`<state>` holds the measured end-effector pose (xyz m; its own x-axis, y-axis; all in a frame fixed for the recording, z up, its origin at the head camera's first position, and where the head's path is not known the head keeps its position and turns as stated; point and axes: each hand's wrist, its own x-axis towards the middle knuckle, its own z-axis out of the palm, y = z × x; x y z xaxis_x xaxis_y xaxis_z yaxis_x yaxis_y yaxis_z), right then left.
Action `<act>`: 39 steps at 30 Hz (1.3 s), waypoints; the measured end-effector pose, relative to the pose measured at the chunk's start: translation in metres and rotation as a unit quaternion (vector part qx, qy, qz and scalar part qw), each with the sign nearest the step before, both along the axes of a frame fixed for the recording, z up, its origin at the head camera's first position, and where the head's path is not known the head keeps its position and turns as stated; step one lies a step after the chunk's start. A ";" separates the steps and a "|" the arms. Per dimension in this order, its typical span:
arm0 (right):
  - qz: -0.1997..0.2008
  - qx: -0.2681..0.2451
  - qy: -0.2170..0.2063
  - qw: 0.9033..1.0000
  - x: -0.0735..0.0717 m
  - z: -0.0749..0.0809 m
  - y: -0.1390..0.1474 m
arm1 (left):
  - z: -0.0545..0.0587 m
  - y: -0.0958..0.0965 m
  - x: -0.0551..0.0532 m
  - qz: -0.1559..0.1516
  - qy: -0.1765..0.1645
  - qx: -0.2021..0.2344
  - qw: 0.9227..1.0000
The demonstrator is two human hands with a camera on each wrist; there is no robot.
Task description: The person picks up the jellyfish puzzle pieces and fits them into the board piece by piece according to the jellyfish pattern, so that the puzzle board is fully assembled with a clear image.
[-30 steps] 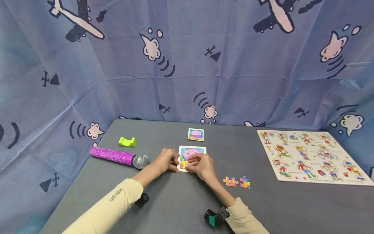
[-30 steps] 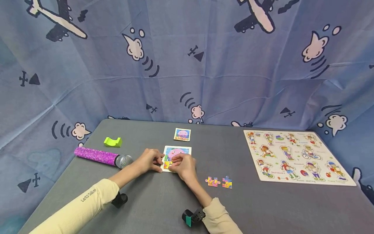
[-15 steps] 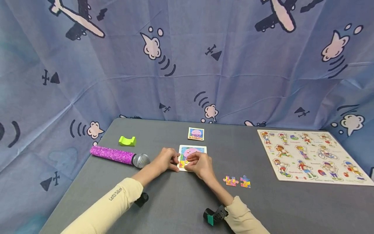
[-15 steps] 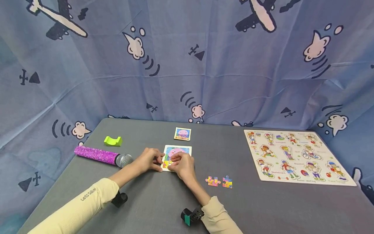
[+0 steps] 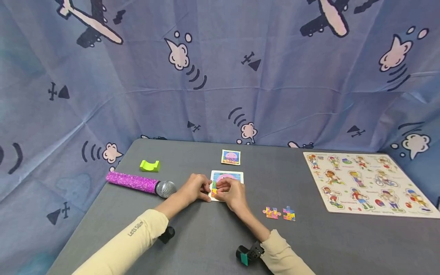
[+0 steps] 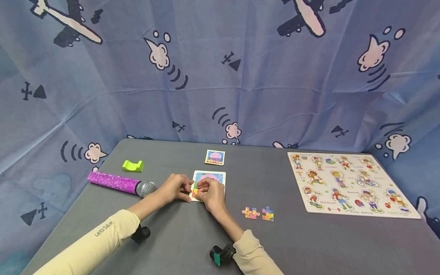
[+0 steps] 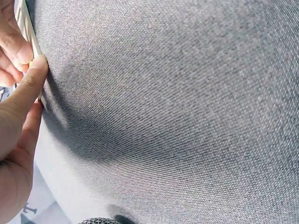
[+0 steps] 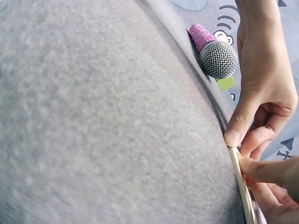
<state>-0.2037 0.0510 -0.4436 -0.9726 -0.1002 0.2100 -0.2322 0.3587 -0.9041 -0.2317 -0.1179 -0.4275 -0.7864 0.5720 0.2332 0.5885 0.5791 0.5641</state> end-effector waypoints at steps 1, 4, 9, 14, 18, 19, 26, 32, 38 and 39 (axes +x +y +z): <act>-0.003 0.005 0.001 1.000 0.000 0.000 0.000 | 0.000 0.001 0.000 0.000 -0.001 0.000 1.000; -0.003 0.020 0.004 1.000 -0.001 0.000 0.002 | 0.001 0.002 0.000 0.006 -0.009 -0.002 1.000; -0.001 0.042 -0.015 0.999 -0.001 0.003 0.005 | 0.002 0.003 0.001 0.005 -0.012 -0.003 1.000; 0.013 0.053 -0.032 0.998 -0.002 0.006 0.006 | 0.003 0.003 0.003 0.007 -0.009 -0.004 1.000; 0.022 0.064 -0.029 0.997 -0.003 0.008 0.006 | 0.003 0.003 0.003 0.004 -0.007 -0.004 1.000; 0.024 0.062 -0.029 0.997 -0.003 0.008 0.006 | 0.003 0.003 0.003 0.005 -0.009 -0.004 1.000; 0.032 0.019 -0.039 0.999 -0.004 0.007 0.005 | 0.002 0.001 0.001 0.005 -0.004 -0.007 1.000; 0.046 -0.044 -0.072 0.995 -0.003 0.006 0.021 | 0.004 0.004 0.002 0.023 -0.024 -0.011 0.999; 0.070 -0.078 -0.079 0.991 0.004 0.007 0.050 | 0.010 0.008 0.005 0.041 -0.038 -0.021 0.998; 0.072 -0.076 -0.075 0.992 0.005 0.007 0.056 | 0.010 0.007 0.005 0.041 -0.039 -0.020 0.998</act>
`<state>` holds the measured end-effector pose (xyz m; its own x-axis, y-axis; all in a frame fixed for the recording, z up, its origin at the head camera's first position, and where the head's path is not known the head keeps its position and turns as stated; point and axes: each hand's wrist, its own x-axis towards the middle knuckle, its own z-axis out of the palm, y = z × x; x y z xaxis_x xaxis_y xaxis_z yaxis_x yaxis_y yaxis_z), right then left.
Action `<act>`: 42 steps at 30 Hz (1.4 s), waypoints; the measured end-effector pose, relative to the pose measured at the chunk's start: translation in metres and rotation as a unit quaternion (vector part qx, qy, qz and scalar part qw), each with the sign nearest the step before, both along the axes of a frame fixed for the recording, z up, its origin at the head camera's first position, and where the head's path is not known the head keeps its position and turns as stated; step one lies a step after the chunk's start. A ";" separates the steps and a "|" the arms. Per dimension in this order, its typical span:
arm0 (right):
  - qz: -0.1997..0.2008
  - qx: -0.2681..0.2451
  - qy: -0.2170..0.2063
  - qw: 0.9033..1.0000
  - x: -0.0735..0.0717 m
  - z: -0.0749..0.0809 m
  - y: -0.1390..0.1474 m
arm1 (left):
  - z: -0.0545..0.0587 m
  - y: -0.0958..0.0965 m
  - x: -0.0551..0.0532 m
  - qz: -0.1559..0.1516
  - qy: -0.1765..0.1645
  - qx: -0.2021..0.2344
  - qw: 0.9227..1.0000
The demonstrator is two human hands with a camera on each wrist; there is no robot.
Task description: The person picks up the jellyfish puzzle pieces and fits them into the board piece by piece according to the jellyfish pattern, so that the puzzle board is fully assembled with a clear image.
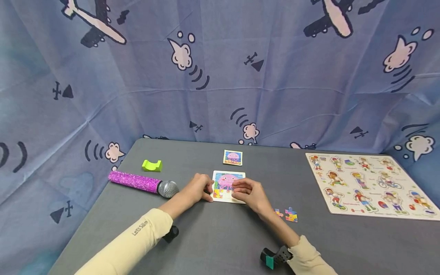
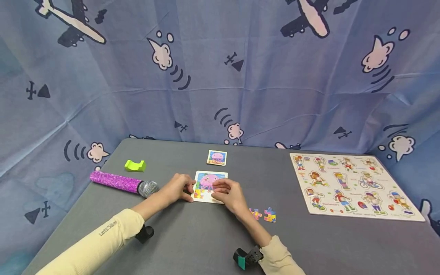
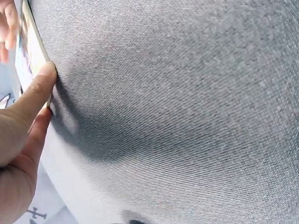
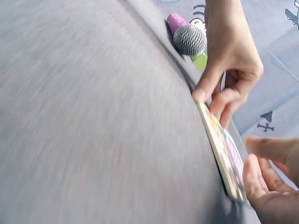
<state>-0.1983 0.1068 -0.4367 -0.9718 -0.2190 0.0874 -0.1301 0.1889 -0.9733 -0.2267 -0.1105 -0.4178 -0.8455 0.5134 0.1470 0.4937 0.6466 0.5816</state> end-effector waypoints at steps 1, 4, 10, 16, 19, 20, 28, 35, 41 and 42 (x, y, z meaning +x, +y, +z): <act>0.002 0.001 0.004 1.000 0.002 0.001 0.006 | 0.000 0.000 0.000 -0.002 0.002 -0.001 1.000; -0.001 0.013 0.007 1.000 0.007 0.003 0.022 | -0.001 -0.002 -0.002 -0.009 0.006 0.003 1.000; -0.021 0.044 0.014 0.999 0.021 0.008 0.050 | -0.012 -0.005 -0.008 -0.019 0.031 -0.004 0.999; -0.004 0.062 0.071 0.996 0.034 0.007 0.076 | 0.000 0.000 0.000 0.005 0.007 -0.016 1.000; 0.000 0.100 0.092 0.991 0.042 0.004 0.089 | 0.001 0.001 0.001 0.010 0.002 -0.019 1.000; -0.003 0.121 0.105 0.987 0.045 0.003 0.093 | 0.002 0.000 0.001 0.010 0.004 -0.021 1.000; -0.026 0.281 0.218 0.934 0.053 -0.005 0.114 | -0.001 -0.004 0.000 0.006 0.012 -0.018 1.000; -0.023 0.294 0.213 0.931 0.050 -0.005 0.111 | -0.004 -0.002 0.000 0.000 0.020 -0.018 1.000; -0.012 0.202 0.131 0.971 0.048 0.007 0.107 | -0.004 0.000 0.000 -0.004 0.022 -0.013 1.000; -0.010 0.179 0.108 0.978 0.047 0.010 0.106 | -0.004 0.001 0.000 -0.003 0.021 -0.013 1.000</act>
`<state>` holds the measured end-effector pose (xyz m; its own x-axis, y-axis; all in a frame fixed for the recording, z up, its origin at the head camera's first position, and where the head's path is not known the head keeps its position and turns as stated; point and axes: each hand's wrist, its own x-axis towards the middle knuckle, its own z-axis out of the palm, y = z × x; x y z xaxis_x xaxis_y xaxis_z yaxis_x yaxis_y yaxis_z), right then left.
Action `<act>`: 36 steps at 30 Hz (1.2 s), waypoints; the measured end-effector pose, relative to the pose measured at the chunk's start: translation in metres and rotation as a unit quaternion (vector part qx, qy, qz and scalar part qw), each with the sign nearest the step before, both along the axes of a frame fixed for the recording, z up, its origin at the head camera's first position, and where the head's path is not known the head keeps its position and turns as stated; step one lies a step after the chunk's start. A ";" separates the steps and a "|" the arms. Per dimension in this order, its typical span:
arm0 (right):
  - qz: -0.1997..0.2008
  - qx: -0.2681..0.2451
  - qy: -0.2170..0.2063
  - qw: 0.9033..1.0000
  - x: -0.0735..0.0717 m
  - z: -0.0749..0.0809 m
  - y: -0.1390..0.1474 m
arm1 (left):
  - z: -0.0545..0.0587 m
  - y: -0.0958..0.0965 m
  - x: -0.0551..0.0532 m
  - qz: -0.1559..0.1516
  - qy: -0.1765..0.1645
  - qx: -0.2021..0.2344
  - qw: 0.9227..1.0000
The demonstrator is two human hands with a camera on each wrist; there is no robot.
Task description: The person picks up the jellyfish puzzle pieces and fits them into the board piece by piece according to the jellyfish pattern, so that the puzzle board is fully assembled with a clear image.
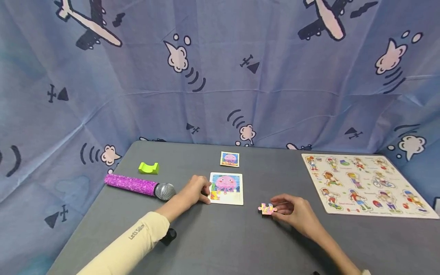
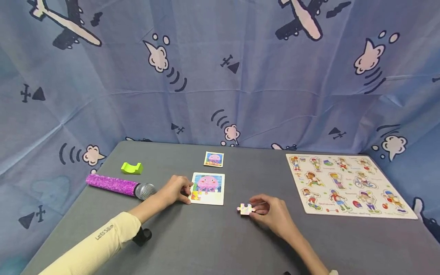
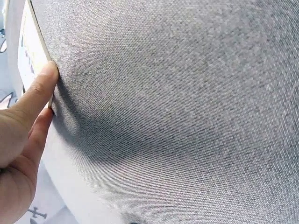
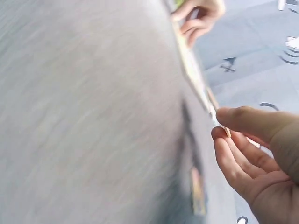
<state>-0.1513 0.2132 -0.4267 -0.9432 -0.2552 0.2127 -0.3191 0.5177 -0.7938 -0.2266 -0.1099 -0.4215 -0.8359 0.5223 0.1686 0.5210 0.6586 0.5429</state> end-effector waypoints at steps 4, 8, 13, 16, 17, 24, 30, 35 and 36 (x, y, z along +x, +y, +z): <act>-0.013 -0.071 -0.084 0.994 -0.004 0.007 -0.005 | 0.001 0.000 0.000 0.001 0.002 -0.004 1.000; -0.023 -0.134 -0.115 0.984 -0.007 0.005 -0.013 | 0.000 0.000 0.000 -0.001 0.005 -0.004 1.000; -0.019 -0.183 -0.132 0.974 -0.013 -0.001 -0.025 | 0.000 0.001 0.000 -0.002 0.005 -0.001 1.000; -0.020 -0.191 -0.138 0.972 -0.017 -0.003 -0.033 | 0.001 0.001 0.001 0.001 0.001 -0.003 1.000; -0.019 -0.191 -0.139 0.972 -0.019 -0.003 -0.035 | 0.001 0.001 0.001 0.001 -0.001 -0.003 1.000; -0.007 -0.209 -0.150 0.966 -0.032 -0.009 -0.055 | 0.003 0.001 0.001 0.006 -0.008 -0.005 1.000; -0.002 -0.222 -0.159 0.962 -0.041 -0.013 -0.071 | 0.006 0.000 0.003 -0.001 -0.002 -0.001 1.000; 0.009 -0.217 -0.154 0.964 -0.048 -0.017 -0.082 | 0.006 -0.001 0.003 -0.002 0.005 -0.001 1.000; 0.011 -0.213 -0.151 0.965 -0.049 -0.017 -0.084 | 0.006 -0.001 0.003 -0.002 0.002 -0.001 1.000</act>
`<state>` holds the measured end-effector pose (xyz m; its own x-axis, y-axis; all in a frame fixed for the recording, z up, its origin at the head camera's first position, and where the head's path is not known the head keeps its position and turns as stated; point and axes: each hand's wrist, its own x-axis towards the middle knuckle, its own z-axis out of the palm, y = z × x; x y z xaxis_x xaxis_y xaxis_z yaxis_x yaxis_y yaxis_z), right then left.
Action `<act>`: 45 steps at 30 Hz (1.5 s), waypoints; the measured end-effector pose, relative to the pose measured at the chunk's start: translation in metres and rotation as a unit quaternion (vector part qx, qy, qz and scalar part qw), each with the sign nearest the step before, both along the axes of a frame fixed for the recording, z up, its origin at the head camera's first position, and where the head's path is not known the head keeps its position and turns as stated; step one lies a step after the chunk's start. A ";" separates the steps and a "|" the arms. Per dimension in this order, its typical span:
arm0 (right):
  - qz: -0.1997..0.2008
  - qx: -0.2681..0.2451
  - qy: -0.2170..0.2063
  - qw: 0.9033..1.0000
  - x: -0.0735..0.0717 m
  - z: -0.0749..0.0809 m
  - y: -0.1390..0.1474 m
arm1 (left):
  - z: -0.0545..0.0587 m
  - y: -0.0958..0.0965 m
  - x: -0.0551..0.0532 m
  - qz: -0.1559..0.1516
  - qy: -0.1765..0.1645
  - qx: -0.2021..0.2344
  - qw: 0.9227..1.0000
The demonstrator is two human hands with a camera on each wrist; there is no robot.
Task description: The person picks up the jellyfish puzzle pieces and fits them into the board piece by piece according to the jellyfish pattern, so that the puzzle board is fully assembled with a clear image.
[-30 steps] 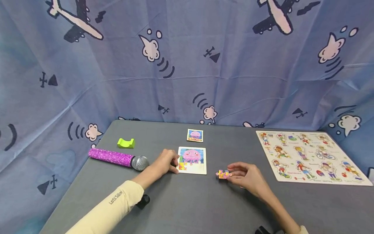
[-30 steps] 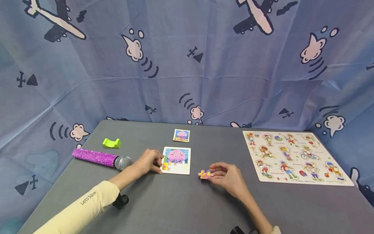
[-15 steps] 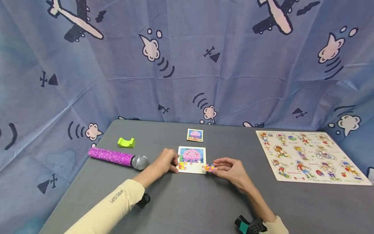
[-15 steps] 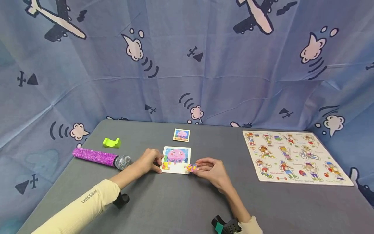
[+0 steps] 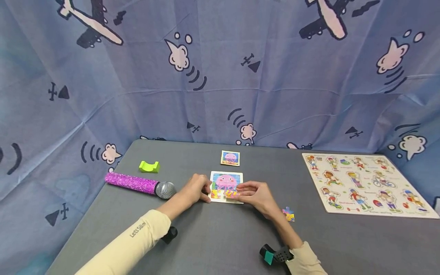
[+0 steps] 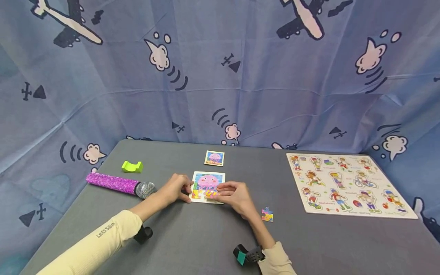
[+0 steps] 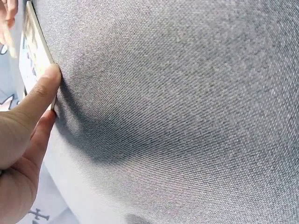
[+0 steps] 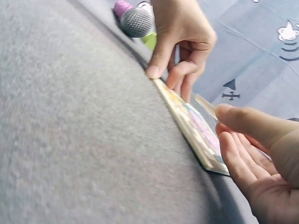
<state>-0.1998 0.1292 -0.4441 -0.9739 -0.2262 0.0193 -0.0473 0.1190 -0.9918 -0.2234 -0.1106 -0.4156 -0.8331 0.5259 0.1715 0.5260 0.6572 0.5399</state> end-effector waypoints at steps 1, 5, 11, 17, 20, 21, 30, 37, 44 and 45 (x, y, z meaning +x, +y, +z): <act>0.001 0.004 0.003 1.000 -0.001 -0.001 -0.002 | 0.000 0.000 0.000 0.002 -0.003 0.001 1.000; 0.002 0.032 0.016 0.999 -0.003 -0.003 -0.007 | -0.001 0.001 -0.001 0.002 -0.010 0.001 1.000; -0.001 0.056 0.025 0.998 -0.007 -0.005 -0.014 | -0.002 0.000 -0.002 0.004 -0.011 0.003 1.000; -0.013 0.120 0.067 0.990 -0.008 -0.003 -0.022 | -0.003 -0.001 -0.002 0.005 -0.003 0.006 1.000; -0.021 0.171 0.098 0.980 -0.008 -0.001 -0.026 | -0.003 -0.001 -0.002 0.008 -0.005 0.004 1.000; -0.025 0.187 0.108 0.976 -0.008 0.000 -0.027 | -0.003 -0.001 -0.002 0.010 -0.007 0.004 1.000; 0.011 0.234 0.164 0.958 -0.009 0.003 -0.024 | -0.004 0.001 -0.002 0.010 -0.016 0.000 1.000; -0.013 0.213 0.156 0.964 -0.008 0.003 -0.025 | -0.004 -0.001 -0.003 -0.003 -0.003 0.003 1.000; -0.043 0.157 0.130 0.978 -0.008 0.007 -0.030 | -0.004 -0.001 -0.003 -0.001 -0.002 -0.004 1.000; -0.040 0.146 0.126 0.980 -0.008 0.008 -0.029 | -0.005 -0.001 -0.003 0.002 -0.002 -0.005 1.000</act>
<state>-0.2075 0.1002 -0.4359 -0.9614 -0.1809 0.2074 -0.2654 0.4098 -0.8727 -0.2265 -0.1120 -0.4202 -0.8360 0.5242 0.1624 0.5209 0.6649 0.5354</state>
